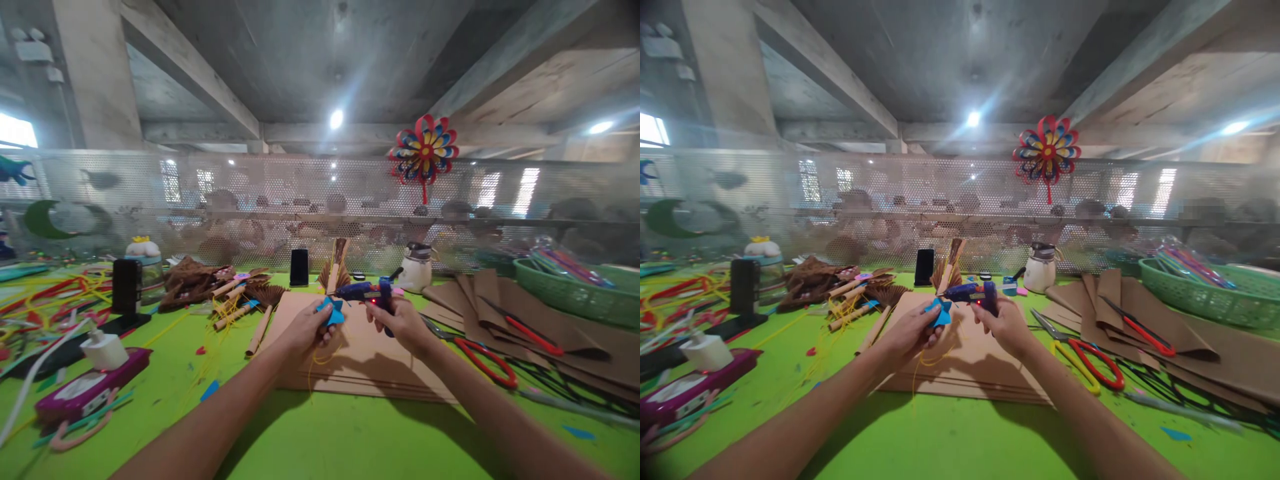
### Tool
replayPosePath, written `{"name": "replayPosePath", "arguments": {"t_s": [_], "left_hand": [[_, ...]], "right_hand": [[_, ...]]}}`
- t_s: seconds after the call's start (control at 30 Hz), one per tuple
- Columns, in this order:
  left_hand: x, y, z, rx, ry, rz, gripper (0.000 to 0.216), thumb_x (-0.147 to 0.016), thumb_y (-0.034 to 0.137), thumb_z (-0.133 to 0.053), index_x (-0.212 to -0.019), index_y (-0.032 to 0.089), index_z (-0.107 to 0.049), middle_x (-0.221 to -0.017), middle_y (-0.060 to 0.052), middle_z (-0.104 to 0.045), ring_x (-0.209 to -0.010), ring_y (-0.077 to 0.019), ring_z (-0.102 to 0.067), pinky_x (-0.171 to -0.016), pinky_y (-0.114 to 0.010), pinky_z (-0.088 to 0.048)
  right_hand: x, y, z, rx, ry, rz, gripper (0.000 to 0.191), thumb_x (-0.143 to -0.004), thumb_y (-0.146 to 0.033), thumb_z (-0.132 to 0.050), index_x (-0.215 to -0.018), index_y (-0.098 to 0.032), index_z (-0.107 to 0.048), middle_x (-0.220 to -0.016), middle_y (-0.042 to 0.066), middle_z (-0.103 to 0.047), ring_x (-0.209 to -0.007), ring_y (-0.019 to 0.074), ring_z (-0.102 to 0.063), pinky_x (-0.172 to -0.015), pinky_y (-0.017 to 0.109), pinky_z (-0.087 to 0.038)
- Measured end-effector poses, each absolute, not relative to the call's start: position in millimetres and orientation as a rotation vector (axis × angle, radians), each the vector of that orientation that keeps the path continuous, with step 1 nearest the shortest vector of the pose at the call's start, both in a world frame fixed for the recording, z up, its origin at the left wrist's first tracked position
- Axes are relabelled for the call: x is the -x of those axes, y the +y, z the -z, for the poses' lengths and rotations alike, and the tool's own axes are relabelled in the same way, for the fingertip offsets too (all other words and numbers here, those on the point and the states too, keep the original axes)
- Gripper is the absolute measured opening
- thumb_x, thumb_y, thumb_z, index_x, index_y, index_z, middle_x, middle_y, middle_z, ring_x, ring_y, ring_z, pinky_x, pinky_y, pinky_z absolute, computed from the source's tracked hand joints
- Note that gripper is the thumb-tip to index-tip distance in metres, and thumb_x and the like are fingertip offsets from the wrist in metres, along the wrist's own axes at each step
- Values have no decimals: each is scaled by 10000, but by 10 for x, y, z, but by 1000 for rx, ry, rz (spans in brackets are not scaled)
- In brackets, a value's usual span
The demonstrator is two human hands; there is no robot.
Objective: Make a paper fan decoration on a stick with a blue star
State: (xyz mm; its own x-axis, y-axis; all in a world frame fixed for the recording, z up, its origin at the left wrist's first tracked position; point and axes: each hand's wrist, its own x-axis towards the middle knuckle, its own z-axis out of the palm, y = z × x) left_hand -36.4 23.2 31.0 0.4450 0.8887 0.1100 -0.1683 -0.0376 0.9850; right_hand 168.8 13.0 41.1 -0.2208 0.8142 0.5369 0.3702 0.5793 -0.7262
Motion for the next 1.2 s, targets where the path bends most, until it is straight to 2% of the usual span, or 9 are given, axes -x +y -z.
{"name": "replayPosePath", "arguments": {"t_s": [0.5, 0.97, 1.2], "left_hand": [[368, 221, -305, -1317, 696, -973, 284, -790, 425, -516, -853, 155, -456, -576, 34, -492, -425, -35, -390, -392, -149, -236], [364, 223, -294, -1333, 722, -951, 266, -790, 417, -516, -842, 164, -452, -556, 42, -487, -423, -40, -393, -409, -154, -255], [390, 254, -278, -1347, 663, -987, 262, -804, 417, -499, -857, 164, -458, -596, 29, -491, -449, -37, -397, -405, -136, -254]], "right_hand": [[-1718, 150, -402, 979, -1799, -506, 331, -806, -409, -481, -628, -143, -564, -499, 1, -522, -473, 106, -483, -495, 220, -379], [-1717, 150, -435, 969, -1781, -527, 392, -802, -437, -469, -517, -168, -455, -482, -4, -457, -477, 108, -438, -499, 233, -371], [-1721, 142, -432, 1000, -1810, -519, 328, -789, -421, -486, -620, -145, -539, -529, 2, -492, -485, 111, -455, -481, 231, -365]]}}
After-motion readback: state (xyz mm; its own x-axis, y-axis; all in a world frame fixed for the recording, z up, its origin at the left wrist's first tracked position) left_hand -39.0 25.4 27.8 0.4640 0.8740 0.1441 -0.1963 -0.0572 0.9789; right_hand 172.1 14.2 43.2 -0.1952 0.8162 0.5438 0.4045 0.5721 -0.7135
